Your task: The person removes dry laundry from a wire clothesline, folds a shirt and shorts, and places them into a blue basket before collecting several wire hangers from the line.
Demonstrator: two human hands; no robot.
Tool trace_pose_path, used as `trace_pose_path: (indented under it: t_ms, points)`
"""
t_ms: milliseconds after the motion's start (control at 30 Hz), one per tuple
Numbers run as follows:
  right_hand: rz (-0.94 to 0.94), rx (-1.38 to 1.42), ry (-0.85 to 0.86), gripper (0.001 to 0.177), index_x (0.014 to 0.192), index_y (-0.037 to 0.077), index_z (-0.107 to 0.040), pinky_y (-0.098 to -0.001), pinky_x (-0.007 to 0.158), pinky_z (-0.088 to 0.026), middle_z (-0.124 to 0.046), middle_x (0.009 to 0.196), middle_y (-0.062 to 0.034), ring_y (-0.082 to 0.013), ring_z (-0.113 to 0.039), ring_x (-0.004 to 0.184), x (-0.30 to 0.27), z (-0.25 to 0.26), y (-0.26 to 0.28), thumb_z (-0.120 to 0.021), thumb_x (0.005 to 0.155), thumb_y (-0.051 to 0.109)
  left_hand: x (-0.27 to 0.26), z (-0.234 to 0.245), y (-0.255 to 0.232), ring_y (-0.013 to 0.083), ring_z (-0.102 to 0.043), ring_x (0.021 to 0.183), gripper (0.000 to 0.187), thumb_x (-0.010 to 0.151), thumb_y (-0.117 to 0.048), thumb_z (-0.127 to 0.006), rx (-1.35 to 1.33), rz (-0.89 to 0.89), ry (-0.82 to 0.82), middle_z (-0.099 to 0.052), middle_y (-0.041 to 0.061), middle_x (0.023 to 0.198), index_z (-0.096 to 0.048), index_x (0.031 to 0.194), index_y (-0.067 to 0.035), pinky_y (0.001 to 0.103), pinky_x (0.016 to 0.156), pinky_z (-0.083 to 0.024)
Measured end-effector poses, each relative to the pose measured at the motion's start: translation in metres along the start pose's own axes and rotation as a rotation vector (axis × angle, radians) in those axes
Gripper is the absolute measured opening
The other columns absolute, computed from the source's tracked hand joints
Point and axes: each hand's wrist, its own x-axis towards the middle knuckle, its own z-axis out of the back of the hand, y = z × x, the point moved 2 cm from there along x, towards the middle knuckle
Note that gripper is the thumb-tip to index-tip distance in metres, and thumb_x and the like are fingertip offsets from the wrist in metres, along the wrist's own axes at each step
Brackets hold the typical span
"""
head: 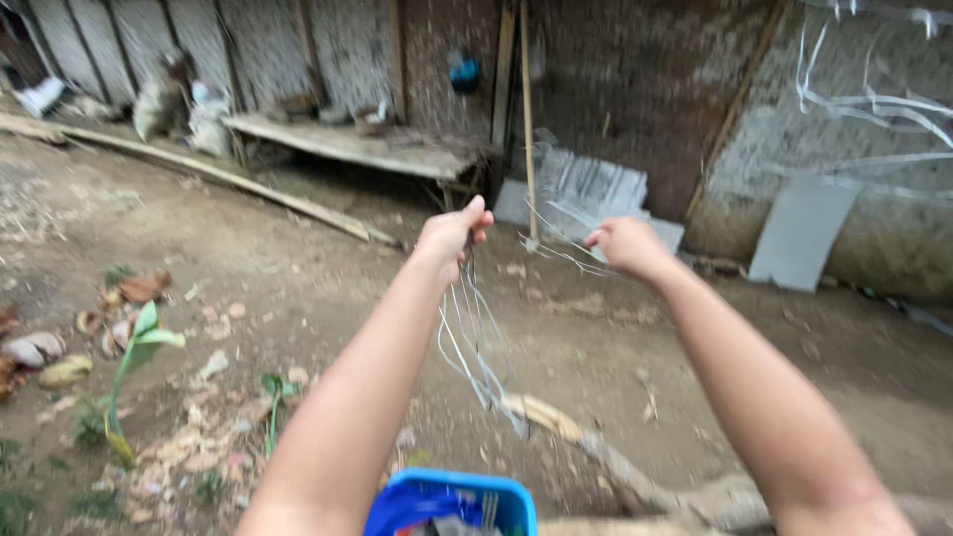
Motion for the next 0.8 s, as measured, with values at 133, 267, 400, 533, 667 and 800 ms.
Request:
trace_pose_path:
  t_ms: [133,267,400,533,667,800]
  points:
    - [-0.119,-0.036,-0.026,0.030,0.105,0.011,-0.077,-0.0485,0.085,-0.053,-0.074,0.097,-0.0197,-0.0403,-0.069,0.094,-0.109,-0.008,0.039,-0.052,0.099,0.026,-0.022,0.006,0.012,0.0050,-0.057,0.071,0.032,0.092,-0.049,-0.071,0.055,-0.003,0.031,-0.071,-0.006,0.083,-0.077,0.090,-0.017,0.028,0.062,-0.033]
    - [-0.124,-0.017,-0.146,0.032,0.108,0.010,-0.075,-0.0507,0.084,-0.053,-0.073,0.098,-0.0206,-0.0412,-0.069,0.094,-0.175,-0.006,0.060,-0.050,0.101,0.028,-0.050,0.014,0.029,0.0049,-0.061,0.073,0.027,0.091,-0.045,-0.070,0.051,0.053,0.099,-0.076,-0.008,0.087,-0.074,0.094,-0.018,0.025,0.065,-0.037]
    - [-0.147,-0.070,-0.134,0.030,0.110,0.011,-0.074,-0.0534,0.083,-0.051,-0.072,0.097,-0.0215,-0.0428,-0.068,0.094,-0.216,-0.014,0.075,-0.051,0.103,0.030,-0.075,0.010,0.070,0.0074,-0.064,0.077,0.027,0.095,-0.040,-0.071,0.054,0.173,0.254,-0.075,-0.003,0.088,-0.069,0.100,-0.014,0.024,0.074,-0.047]
    - [-0.294,-0.245,0.215,0.030,0.114,0.015,-0.074,-0.0527,0.088,-0.053,-0.074,0.108,-0.0188,-0.0406,-0.068,0.100,-0.233,-0.007,0.065,-0.053,0.103,0.035,-0.077,0.036,0.099,0.0066,-0.056,0.072,0.027,0.099,-0.037,-0.066,0.151,0.204,0.285,-0.075,-0.002,0.091,-0.070,0.102,-0.010,0.023,0.069,-0.043]
    - [-0.166,-0.284,0.675,0.029,0.111,0.024,-0.081,-0.0458,0.093,-0.054,-0.078,0.115,-0.0089,-0.0287,-0.071,0.105,-0.231,0.002,0.033,-0.059,0.097,0.035,-0.072,0.047,0.105,0.0035,-0.060,0.076,0.027,0.101,-0.027,-0.060,0.229,0.151,0.423,-0.077,0.004,0.099,-0.070,0.110,-0.003,0.020,0.067,-0.042]
    - [-0.165,0.133,0.931,0.031,0.112,0.021,-0.083,-0.0328,0.074,-0.055,-0.080,0.102,0.0046,-0.0107,-0.068,0.082,-0.226,0.005,0.032,-0.058,0.100,0.035,-0.089,0.023,0.092,0.0043,-0.047,0.073,0.042,0.102,-0.036,-0.059,0.373,0.098,0.704,-0.078,0.005,0.117,-0.069,0.126,-0.002,0.018,0.072,-0.044]
